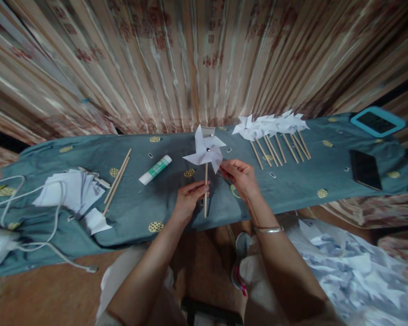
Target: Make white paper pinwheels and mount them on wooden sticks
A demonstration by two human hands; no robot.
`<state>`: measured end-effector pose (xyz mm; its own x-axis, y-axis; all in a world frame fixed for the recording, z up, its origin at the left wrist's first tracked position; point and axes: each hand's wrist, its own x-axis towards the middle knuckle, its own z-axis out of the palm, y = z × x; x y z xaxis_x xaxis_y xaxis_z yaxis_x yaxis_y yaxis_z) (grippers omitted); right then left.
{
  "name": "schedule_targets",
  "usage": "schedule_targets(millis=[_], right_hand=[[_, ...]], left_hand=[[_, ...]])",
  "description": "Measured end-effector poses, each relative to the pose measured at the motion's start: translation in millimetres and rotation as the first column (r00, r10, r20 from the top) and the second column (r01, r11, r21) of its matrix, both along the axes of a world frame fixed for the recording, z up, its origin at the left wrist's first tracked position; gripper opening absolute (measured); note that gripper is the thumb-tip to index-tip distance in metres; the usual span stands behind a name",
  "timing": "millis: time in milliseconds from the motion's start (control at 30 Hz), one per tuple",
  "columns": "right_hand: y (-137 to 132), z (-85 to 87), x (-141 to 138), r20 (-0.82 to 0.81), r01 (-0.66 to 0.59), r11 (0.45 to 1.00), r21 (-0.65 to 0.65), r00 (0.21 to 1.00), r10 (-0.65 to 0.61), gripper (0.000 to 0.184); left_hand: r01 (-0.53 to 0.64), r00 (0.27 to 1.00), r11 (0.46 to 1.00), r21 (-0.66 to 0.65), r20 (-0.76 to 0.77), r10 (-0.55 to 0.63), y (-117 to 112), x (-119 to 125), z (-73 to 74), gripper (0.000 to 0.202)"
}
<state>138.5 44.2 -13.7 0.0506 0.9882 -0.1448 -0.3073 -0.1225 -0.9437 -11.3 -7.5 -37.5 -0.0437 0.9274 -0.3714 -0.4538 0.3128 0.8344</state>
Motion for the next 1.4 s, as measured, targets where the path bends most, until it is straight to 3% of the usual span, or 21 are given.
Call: schedule_targets(millis=[700,833,933,1067,1133,1267,1400], right_hand=[[-9,7.8,-10,0.028,-0.122,0.993,-0.01,0.992,0.122,0.042],[-8,11.6,-4,0.107,-0.151,0.988,0.027,0.983,0.148,0.043],[-5,12.2,10,0.231,-0.102,0.988,0.118,0.97,0.072,0.043],[3,6.1,29,0.341,0.168,0.947,0.273,0.904,-0.258,0.033],[8,1.0,35,0.351,0.228,0.924,0.308,0.875,-0.333,0.029],[13,-5.9,36,0.321,0.159,0.956,0.247,0.917,-0.236,0.035],[12,-4.8,31,0.301,0.13,0.976,0.174,0.937,-0.179,0.03]], left_hand=[[0.029,0.999,1.0,0.011,-0.029,-0.029,0,2,-3.9,0.042],[0.027,1.0,1.0,0.006,-0.016,-0.027,0,1,-2.8,0.041],[0.038,0.999,0.999,-0.001,-0.012,-0.038,-1,0,-1.0,0.041],[0.082,0.997,0.997,-0.016,-0.002,-0.082,-3,-1,3.1,0.041],[0.123,0.992,0.992,-0.021,-0.004,-0.123,-4,-1,5.2,0.041],[0.169,0.985,0.985,-0.029,-0.018,-0.17,-4,-1,6.7,0.042],[0.16,0.986,0.987,-0.017,-0.033,-0.161,-4,-1,4.8,0.042]])
